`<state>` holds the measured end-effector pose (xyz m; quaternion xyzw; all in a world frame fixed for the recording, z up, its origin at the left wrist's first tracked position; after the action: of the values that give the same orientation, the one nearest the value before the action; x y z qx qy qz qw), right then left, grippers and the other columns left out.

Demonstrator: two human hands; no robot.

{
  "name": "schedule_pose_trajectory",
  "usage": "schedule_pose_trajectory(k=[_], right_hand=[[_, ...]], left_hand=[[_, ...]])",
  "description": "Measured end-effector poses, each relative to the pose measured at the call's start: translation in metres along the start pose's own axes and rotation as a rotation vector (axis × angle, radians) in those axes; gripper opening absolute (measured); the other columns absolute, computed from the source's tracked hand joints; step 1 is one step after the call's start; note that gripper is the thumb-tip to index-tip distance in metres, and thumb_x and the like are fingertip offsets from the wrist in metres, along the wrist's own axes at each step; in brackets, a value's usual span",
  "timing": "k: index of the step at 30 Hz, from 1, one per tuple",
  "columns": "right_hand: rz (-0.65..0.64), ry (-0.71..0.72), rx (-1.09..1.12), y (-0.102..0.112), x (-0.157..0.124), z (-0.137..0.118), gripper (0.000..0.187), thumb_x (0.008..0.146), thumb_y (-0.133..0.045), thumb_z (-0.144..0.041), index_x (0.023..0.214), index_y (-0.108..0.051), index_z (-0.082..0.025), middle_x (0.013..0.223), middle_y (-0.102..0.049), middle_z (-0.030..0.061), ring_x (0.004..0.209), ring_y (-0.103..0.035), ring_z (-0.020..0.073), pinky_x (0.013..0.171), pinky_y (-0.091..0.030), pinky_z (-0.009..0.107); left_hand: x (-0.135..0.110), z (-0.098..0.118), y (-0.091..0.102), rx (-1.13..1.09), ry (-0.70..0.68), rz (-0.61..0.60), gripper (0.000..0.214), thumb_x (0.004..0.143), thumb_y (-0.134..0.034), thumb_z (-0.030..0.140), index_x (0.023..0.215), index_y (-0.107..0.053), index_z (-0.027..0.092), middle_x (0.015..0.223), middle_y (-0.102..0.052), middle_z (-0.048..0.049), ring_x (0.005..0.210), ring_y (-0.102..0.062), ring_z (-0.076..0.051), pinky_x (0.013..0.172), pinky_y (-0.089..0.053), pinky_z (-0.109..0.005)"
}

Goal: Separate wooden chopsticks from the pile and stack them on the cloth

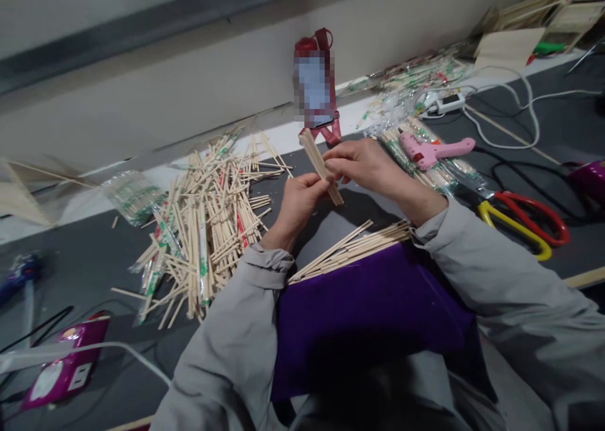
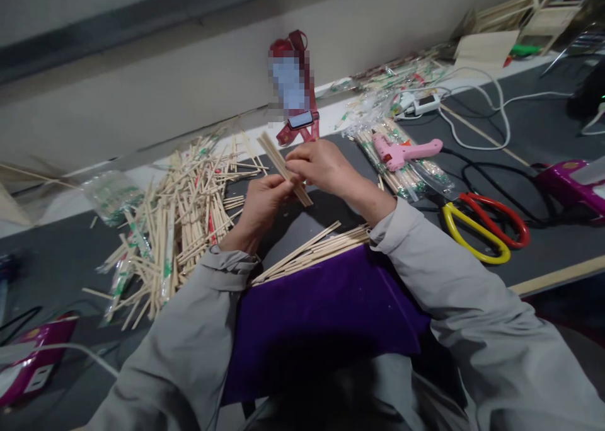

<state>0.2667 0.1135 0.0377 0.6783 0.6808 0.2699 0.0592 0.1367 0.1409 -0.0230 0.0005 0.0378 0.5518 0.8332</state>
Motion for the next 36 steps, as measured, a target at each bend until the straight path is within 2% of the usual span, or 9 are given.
schedule_pose_trajectory(k=[4,8,10,14,19,25,31,34,36], right_hand=[[0.127,-0.325,0.344,-0.006,-0.018,0.035,0.018,0.085,-0.057,-0.028,0.083,-0.066,-0.013,0.081,-0.067,0.0061,0.062,-0.061,0.0105,0.048,-0.043,0.019],[-0.060,-0.526,0.509,-0.037,-0.038,0.047,0.014,0.083,-0.059,-0.022,0.089,-0.068,-0.012,0.083,-0.069,0.0089,0.062,-0.063,0.0111,0.046,-0.045,0.018],[-0.124,-0.535,0.527,-0.047,-0.042,0.044,0.012,0.080,-0.061,-0.016,0.089,-0.069,-0.012,0.084,-0.069,0.0092,0.064,-0.063,0.0108,0.046,-0.046,0.017],[-0.125,-0.522,0.543,-0.053,-0.042,0.041,0.011,0.079,-0.061,-0.009,0.086,-0.069,-0.012,0.082,-0.069,0.0075,0.064,-0.062,0.0090,0.047,-0.046,0.015],[-0.125,-0.518,0.551,-0.056,-0.043,0.043,0.009,0.084,-0.060,-0.014,0.078,-0.066,-0.013,0.071,-0.066,0.0040,0.053,-0.056,0.0061,0.042,-0.042,0.015],[-0.133,-0.481,0.433,-0.054,-0.044,0.044,0.019,0.084,-0.062,-0.021,0.066,-0.057,-0.015,0.050,-0.055,-0.0028,0.041,-0.050,0.0058,0.037,-0.038,0.015],[-0.037,-0.386,0.346,-0.047,-0.040,0.037,0.022,0.079,-0.066,-0.025,0.062,-0.055,-0.016,0.045,-0.051,-0.0047,0.037,-0.045,0.0050,0.035,-0.031,0.016],[0.000,-0.408,0.272,-0.041,-0.043,0.033,0.021,0.076,-0.067,-0.026,0.061,-0.056,-0.016,0.045,-0.052,-0.0043,0.036,-0.045,0.0054,0.036,-0.030,0.017],[0.006,-0.411,0.177,-0.030,-0.044,0.028,0.020,0.075,-0.067,-0.027,0.061,-0.059,-0.015,0.046,-0.054,-0.0029,0.038,-0.046,0.0066,0.037,-0.031,0.019]], left_hand=[[0.007,-0.001,0.022,-0.292,0.059,0.110,0.028,0.064,-0.080,0.032,0.082,-0.070,0.013,0.074,-0.070,-0.0019,0.058,-0.062,-0.008,0.053,-0.051,-0.017],[0.011,-0.010,0.035,-0.421,0.121,0.159,0.019,0.069,-0.077,0.024,0.082,-0.068,0.012,0.073,-0.070,-0.0019,0.055,-0.062,-0.007,0.050,-0.051,-0.015],[0.010,-0.011,0.035,-0.443,0.123,0.165,0.017,0.071,-0.075,0.023,0.082,-0.068,0.013,0.072,-0.070,-0.0015,0.055,-0.062,-0.006,0.049,-0.051,-0.015],[0.006,-0.010,0.027,-0.462,0.115,0.143,0.017,0.072,-0.076,0.024,0.082,-0.069,0.013,0.072,-0.069,-0.0008,0.055,-0.062,-0.006,0.049,-0.051,-0.014],[0.000,-0.010,0.019,-0.453,0.139,0.137,0.015,0.072,-0.075,0.023,0.080,-0.068,0.013,0.072,-0.069,-0.0010,0.055,-0.063,-0.006,0.050,-0.051,-0.015],[-0.001,-0.009,0.019,-0.470,0.132,0.108,0.014,0.073,-0.075,0.022,0.082,-0.069,0.013,0.071,-0.069,-0.0007,0.056,-0.063,-0.007,0.050,-0.051,-0.014],[-0.001,-0.006,0.017,-0.482,0.112,0.108,0.016,0.071,-0.076,0.023,0.082,-0.069,0.014,0.072,-0.070,-0.0008,0.058,-0.063,-0.007,0.050,-0.052,-0.015],[0.002,0.002,0.025,-0.468,0.074,0.132,0.016,0.072,-0.076,0.024,0.082,-0.069,0.014,0.073,-0.070,-0.0004,0.057,-0.063,-0.006,0.051,-0.052,-0.015],[0.005,0.013,0.040,-0.468,0.008,0.181,0.015,0.072,-0.077,0.025,0.080,-0.069,0.015,0.073,-0.070,-0.0001,0.058,-0.063,-0.006,0.052,-0.052,-0.014]])
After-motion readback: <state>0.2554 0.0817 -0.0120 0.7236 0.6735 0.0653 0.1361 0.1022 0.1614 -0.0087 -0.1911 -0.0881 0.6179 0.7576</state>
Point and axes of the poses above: each hand's wrist, its own x-axis towards the middle knuckle, its own y-axis out of the back of the hand, z = x × y, the point moved 8 cm from there along x, towards the middle knuckle
